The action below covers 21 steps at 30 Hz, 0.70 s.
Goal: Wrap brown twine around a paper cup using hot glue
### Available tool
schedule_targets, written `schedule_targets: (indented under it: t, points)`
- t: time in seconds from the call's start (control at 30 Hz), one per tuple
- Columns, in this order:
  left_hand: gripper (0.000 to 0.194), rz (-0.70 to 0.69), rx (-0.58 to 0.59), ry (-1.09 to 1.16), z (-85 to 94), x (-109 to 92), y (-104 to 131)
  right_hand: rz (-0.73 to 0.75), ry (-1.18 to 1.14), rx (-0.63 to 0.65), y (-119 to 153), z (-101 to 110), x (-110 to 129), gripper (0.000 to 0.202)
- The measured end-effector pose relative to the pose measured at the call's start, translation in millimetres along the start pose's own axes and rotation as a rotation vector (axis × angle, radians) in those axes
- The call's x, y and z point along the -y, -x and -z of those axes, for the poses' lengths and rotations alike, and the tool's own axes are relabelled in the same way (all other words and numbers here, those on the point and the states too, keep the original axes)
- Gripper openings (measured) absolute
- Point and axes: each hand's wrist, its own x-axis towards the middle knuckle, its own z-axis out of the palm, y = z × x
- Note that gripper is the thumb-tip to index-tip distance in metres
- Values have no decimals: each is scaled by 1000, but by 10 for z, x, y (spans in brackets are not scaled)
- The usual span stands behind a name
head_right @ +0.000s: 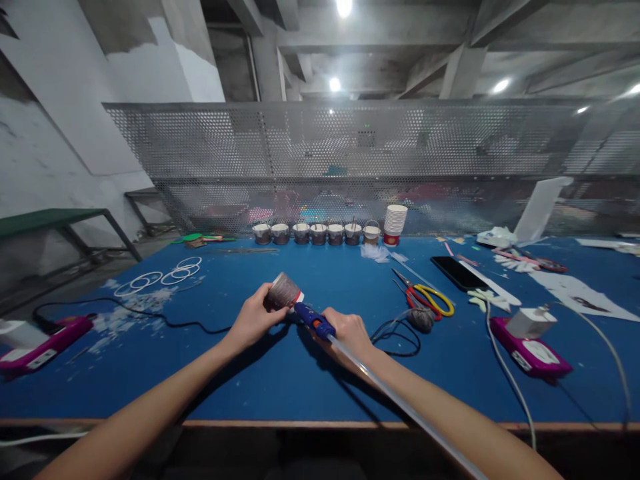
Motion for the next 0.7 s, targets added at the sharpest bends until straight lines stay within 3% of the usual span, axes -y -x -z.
schedule_targets:
  t: [0.4, 0.7]
  points:
    - [22, -2, 59, 99, 24, 50, -34, -59, -7, -40, -26, 14, -20, 22]
    - [17, -37, 94, 142, 62, 73, -60, -205, -135, -90, -43, 0, -6, 26]
